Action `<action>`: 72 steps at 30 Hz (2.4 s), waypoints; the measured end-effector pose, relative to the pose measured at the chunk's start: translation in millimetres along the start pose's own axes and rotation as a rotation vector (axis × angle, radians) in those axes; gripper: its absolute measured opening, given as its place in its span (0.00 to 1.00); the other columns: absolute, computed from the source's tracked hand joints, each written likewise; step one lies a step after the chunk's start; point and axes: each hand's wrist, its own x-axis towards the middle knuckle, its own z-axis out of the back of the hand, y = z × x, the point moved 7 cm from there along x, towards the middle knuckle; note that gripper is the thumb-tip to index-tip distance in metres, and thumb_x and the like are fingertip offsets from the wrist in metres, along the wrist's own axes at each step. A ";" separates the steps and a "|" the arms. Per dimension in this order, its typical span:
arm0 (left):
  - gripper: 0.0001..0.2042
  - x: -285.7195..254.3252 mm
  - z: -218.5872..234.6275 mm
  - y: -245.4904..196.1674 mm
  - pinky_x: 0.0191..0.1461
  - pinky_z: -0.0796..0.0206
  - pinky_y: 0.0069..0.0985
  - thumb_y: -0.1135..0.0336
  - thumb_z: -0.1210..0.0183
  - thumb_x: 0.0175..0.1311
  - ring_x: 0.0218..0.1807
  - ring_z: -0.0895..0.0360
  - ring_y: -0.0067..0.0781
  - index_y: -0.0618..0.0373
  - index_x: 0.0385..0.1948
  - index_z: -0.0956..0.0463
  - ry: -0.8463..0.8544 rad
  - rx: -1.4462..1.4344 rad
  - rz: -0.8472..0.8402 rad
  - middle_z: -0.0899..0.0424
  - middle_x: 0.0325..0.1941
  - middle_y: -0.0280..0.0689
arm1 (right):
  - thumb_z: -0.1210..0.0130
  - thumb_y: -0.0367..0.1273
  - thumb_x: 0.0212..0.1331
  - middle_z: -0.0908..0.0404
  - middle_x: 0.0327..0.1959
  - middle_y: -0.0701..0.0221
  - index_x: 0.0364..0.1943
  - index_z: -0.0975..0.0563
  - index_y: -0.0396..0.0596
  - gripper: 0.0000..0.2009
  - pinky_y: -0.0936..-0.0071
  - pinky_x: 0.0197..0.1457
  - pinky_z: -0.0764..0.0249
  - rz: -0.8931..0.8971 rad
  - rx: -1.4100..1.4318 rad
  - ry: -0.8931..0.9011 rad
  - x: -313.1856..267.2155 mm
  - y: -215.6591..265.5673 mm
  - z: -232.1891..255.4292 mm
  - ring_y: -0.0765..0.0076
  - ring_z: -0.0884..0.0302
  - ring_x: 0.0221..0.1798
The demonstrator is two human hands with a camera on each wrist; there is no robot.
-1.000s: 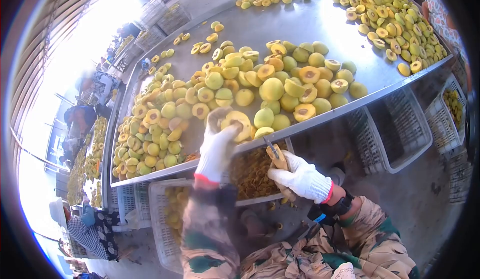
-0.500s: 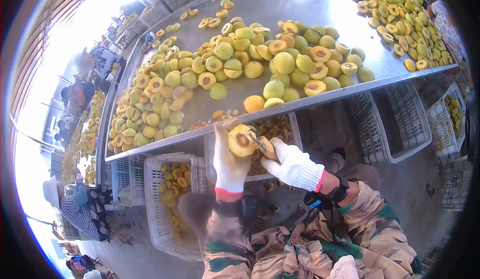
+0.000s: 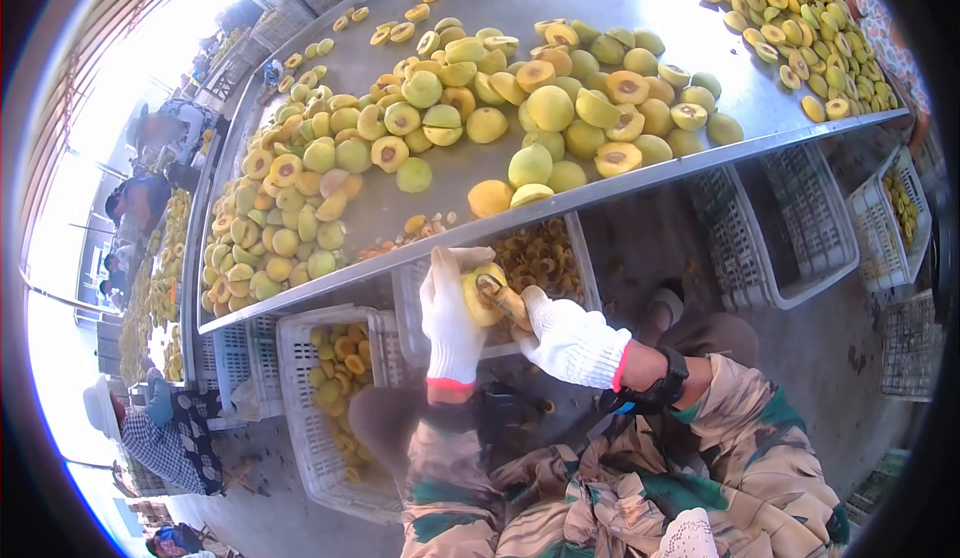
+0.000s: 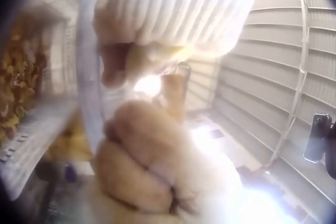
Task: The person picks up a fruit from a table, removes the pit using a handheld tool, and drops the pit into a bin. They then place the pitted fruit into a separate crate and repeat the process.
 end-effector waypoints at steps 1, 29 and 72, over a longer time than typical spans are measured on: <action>0.27 2.1 0.0 0.5 0.48 0.29 0.26 0.47 0.59 0.76 0.40 0.22 0.28 0.64 0.35 0.21 0.050 0.058 0.029 0.16 0.40 0.42 | 0.47 0.40 0.62 0.19 0.27 0.51 0.48 0.32 0.41 0.18 0.50 0.31 0.24 -0.001 -0.002 0.011 -0.8 -0.5 -1.1 0.40 0.20 0.30; 0.29 -1.7 -2.3 13.9 0.31 0.22 0.30 0.43 0.56 0.74 0.26 0.18 0.37 0.68 0.36 0.23 0.125 -0.005 0.356 0.18 0.28 0.45 | 0.44 0.36 0.64 0.33 0.20 0.78 0.37 0.33 0.51 0.10 0.81 0.17 0.37 -0.426 1.145 0.716 -25.1 -2.4 -36.4 0.83 0.38 0.15; 0.26 140.3 -50.1 -38.5 0.61 0.32 0.30 0.60 0.35 0.53 0.56 0.22 0.40 0.54 0.57 0.24 0.525 1.201 -0.076 0.18 0.55 0.42 | 0.44 0.39 0.65 0.31 0.19 0.77 0.39 0.32 0.48 0.12 0.80 0.18 0.40 -0.242 1.137 0.396 -30.0 -21.4 62.4 0.82 0.37 0.15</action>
